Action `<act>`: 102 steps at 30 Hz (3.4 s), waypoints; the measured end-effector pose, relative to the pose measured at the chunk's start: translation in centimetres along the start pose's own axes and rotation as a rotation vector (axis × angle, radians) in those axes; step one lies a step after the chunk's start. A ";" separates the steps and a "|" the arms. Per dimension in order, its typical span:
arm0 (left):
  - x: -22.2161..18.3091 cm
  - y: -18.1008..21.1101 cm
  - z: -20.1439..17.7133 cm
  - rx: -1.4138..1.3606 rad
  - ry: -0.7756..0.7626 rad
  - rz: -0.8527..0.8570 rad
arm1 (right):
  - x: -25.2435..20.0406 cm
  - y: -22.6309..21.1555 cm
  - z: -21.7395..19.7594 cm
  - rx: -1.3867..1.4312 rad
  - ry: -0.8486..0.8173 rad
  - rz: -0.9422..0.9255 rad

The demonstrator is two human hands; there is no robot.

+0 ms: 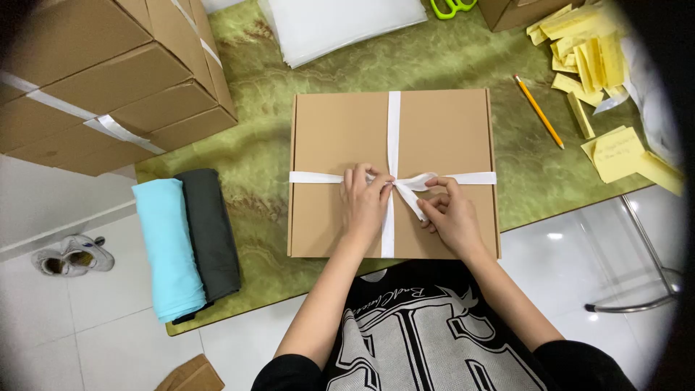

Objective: The person writes on a yellow sticky note with a pencil and places it on a cardboard box tied with a white ribbon. They then pick up a clear plastic bag, place a folded light blue cloth inside, and seal it. Finally, they place the sealed bag into an open cardboard box and close the flaps.

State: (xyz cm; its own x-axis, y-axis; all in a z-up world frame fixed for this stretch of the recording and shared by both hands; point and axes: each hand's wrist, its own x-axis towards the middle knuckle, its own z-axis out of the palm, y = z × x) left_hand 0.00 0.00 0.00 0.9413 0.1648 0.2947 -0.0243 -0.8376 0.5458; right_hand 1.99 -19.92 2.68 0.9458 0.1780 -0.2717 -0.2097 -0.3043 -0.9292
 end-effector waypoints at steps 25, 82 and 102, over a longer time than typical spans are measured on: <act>1.5 12.0 8.6 -0.004 -0.299 0.480 | 3.9 5.9 -15.3 -0.149 0.432 0.041; 13.7 18.9 18.2 0.002 -0.193 0.116 | 21.8 2.9 -30.8 0.764 0.087 0.064; 14.0 18.6 18.9 0.037 -0.123 0.157 | 20.1 10.5 -37.2 -0.403 0.492 0.078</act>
State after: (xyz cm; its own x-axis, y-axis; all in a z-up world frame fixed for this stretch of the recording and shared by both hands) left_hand 19.08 -23.09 -0.54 0.9610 -0.0327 0.2747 -0.1640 -0.8669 0.4706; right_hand 28.00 -54.35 -3.21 0.9550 -0.2797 -0.0992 -0.2632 -0.6439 -0.7184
